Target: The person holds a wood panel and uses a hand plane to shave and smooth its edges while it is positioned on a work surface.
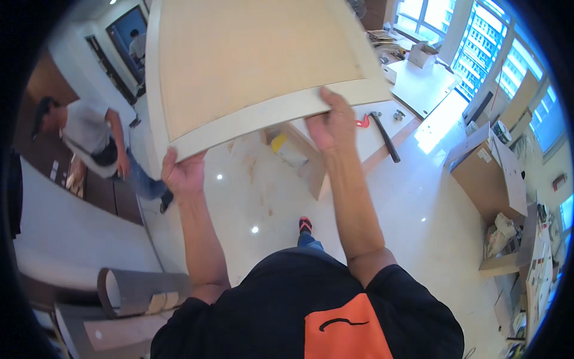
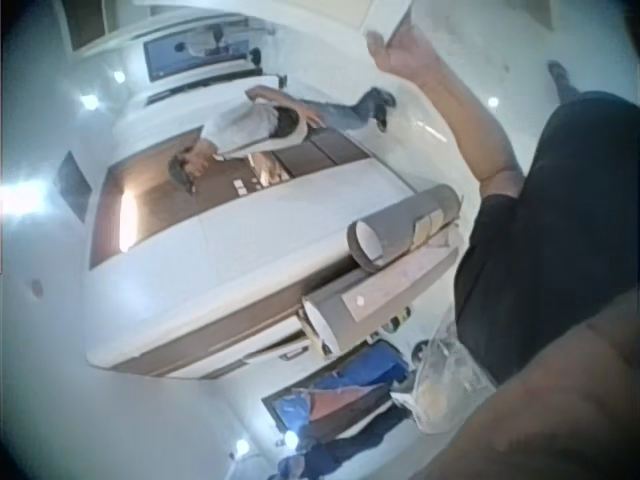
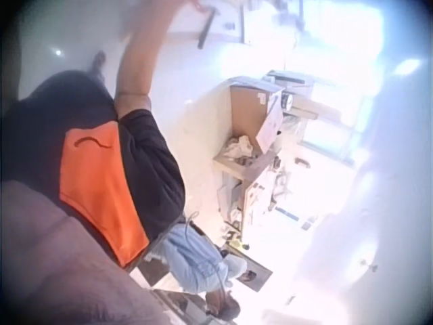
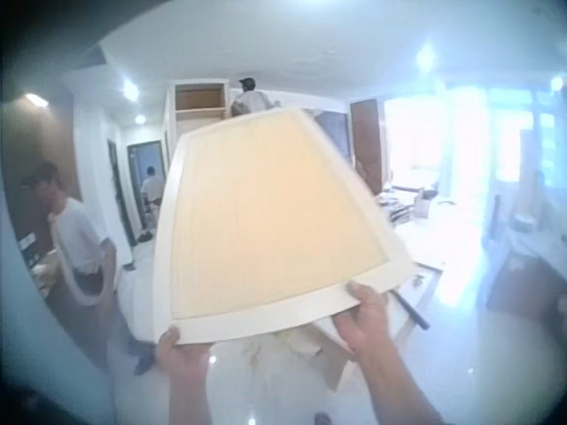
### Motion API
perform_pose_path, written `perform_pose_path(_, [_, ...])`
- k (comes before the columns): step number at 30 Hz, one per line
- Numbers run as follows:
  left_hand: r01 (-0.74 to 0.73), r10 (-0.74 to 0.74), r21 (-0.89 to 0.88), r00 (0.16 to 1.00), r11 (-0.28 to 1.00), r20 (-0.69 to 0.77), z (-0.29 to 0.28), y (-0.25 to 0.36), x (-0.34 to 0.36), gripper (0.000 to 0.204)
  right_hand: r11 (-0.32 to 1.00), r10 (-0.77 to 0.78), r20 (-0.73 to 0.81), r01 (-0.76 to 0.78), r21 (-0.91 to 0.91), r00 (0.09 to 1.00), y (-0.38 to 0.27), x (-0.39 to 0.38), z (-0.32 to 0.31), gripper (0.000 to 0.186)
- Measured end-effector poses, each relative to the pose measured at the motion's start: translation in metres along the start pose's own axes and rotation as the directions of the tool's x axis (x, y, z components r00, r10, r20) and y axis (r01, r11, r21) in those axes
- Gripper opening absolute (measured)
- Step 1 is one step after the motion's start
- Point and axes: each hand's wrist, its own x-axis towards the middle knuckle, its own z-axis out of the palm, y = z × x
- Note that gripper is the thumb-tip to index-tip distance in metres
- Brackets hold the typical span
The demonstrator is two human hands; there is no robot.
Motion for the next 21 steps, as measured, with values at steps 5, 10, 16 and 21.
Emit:
perform_pose_path(5, [0.018, -0.009, 0.044, 0.979, 0.999, -0.205, -0.064, -0.041, 0.083, 0.068, 0.975, 0.205, -0.227, -0.177, 0.138, 0.952, 0.067, 0.128, -0.078, 0.053])
perform_pose_path(10, [0.074, -0.012, 0.190, 0.951, 0.979, -0.310, -0.108, -0.074, 0.174, 0.057, 0.926, 0.325, -0.259, -0.251, 0.282, 0.910, 0.115, 0.236, -0.150, 0.048])
perform_pose_path(16, [0.186, -0.045, 0.235, 0.863, 0.954, -0.503, -0.181, -0.125, 0.248, 0.047, 0.905, 0.400, -0.409, -0.283, 0.318, 0.820, 0.154, 0.320, -0.214, 0.046])
perform_pose_path(21, [0.296, -0.128, 0.210, 0.810, 0.932, -0.572, -0.239, -0.167, 0.303, 0.042, 0.929, 0.354, -0.490, -0.241, 0.279, 0.796, 0.174, 0.363, -0.259, 0.047])
